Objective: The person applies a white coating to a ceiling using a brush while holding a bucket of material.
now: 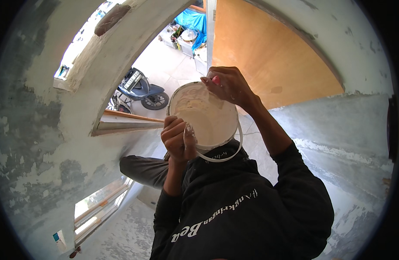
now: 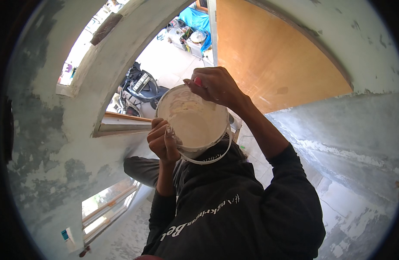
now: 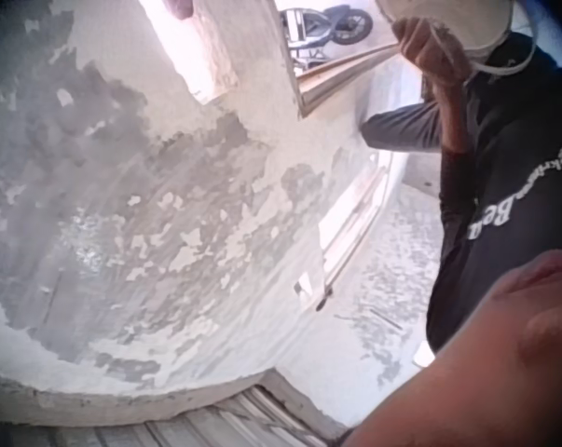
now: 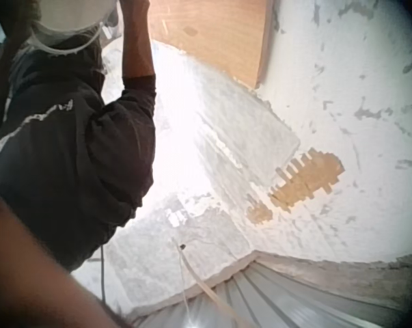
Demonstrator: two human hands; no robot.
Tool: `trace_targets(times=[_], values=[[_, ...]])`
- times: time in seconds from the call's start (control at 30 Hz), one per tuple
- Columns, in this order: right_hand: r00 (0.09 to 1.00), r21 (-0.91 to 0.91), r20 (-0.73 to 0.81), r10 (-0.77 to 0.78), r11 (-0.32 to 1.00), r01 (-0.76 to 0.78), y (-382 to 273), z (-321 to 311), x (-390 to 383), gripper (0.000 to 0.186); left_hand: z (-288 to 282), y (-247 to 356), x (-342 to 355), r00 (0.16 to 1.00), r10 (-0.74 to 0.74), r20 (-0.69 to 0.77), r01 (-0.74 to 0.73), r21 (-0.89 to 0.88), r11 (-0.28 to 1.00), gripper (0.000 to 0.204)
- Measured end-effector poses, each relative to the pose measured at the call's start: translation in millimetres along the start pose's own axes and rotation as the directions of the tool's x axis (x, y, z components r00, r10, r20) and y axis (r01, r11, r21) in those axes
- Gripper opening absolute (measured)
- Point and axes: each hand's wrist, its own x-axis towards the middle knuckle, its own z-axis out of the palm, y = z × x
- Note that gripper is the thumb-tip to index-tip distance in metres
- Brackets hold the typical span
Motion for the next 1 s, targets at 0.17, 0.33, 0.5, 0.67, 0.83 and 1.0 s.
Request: trace_targets(times=[0.17,0.33,0.5,0.67,0.83,1.0], values=[[0.999,0.061,-0.038,0.007,0.998,-0.004,12.8,1.7,-2.7,0.030,5.6,-1.0,4.1,1.000,0.015,-0.003,-0.015,-0.016,1.000,0.027],[0.998,0.097,-0.055,0.007,0.995,-0.002,23.2,-1.5,-6.4,0.027,8.7,-2.1,4.8,1.000,0.026,0.014,-0.026,-0.021,0.999,0.026],[0.986,0.163,-0.157,0.051,0.986,-0.025,22.8,-2.5,-7.4,0.031,11.4,-0.4,6.2,1.000,0.017,0.012,-0.017,-0.029,0.999,0.024],[0.990,0.180,-0.125,0.071,0.983,-0.048,11.3,-2.7,-7.8,0.032,8.0,2.0,3.8,0.999,0.031,0.016,-0.032,0.009,0.999,0.023],[0.998,0.087,-0.059,-0.019,0.996,0.024,3.1,11.8,-10.9,0.032,10.0,2.5,5.3,1.000,0.024,0.015,-0.024,0.009,1.000,0.023],[0.998,0.072,-0.054,-0.037,0.997,0.041,10.4,19.0,-8.6,0.031,10.0,3.4,5.7,0.998,0.043,0.045,-0.042,-0.016,0.999,0.023]])
